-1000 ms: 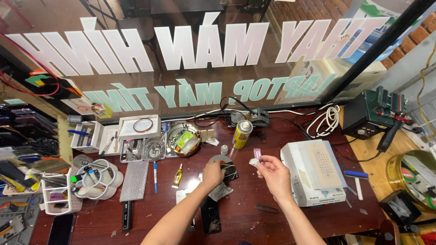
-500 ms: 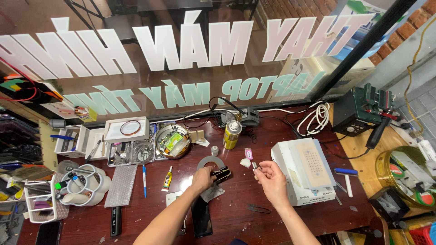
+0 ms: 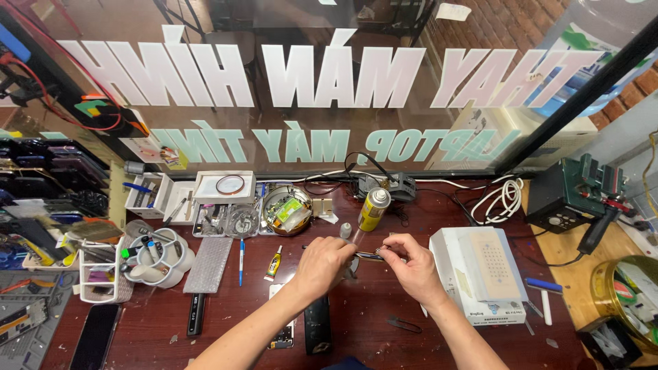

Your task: The person handles a disassembled smartphone, reassembles the back cover, and secures it with rubber bands. They then apply adhesive along the edges and press the cover into place. The work occurs at a cluttered electronics repair bench with tools and spare parts visible.

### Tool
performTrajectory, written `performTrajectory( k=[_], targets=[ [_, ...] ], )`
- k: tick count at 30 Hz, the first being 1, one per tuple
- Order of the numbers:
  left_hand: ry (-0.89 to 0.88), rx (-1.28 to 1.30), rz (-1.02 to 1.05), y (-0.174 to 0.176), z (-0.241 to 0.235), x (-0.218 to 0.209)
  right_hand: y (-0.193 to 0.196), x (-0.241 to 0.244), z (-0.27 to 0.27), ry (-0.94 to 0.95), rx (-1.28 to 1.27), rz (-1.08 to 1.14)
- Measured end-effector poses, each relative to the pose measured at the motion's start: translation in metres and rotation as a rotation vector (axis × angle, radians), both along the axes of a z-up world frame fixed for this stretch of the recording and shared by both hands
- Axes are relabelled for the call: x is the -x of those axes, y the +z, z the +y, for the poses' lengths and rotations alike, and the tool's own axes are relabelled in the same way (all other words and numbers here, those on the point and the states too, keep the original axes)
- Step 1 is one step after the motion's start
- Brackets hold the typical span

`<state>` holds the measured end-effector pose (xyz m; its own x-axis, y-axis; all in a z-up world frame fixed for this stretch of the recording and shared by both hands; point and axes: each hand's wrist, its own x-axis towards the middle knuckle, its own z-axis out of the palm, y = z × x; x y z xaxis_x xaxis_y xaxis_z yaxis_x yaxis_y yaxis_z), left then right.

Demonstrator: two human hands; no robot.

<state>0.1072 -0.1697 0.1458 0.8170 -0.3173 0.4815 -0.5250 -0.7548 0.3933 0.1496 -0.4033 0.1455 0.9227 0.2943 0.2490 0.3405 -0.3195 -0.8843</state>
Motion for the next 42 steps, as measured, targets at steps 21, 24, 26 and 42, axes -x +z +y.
performTrajectory(
  k=[21,24,26,42],
  targets=[
    [-0.043,0.030,0.360,0.023,-0.011,-0.007,0.052,0.020,0.001,0.148,0.344,-0.558],
    [-0.073,0.044,0.422,0.030,-0.013,-0.010,0.053,0.019,0.000,0.113,0.305,-0.559],
    [-0.098,0.047,0.445,0.034,-0.014,-0.011,0.052,0.018,-0.002,0.093,0.263,-0.449],
    [-0.060,0.153,0.469,0.044,-0.011,-0.020,0.058,0.010,-0.023,0.170,0.297,-0.259]
  ],
)
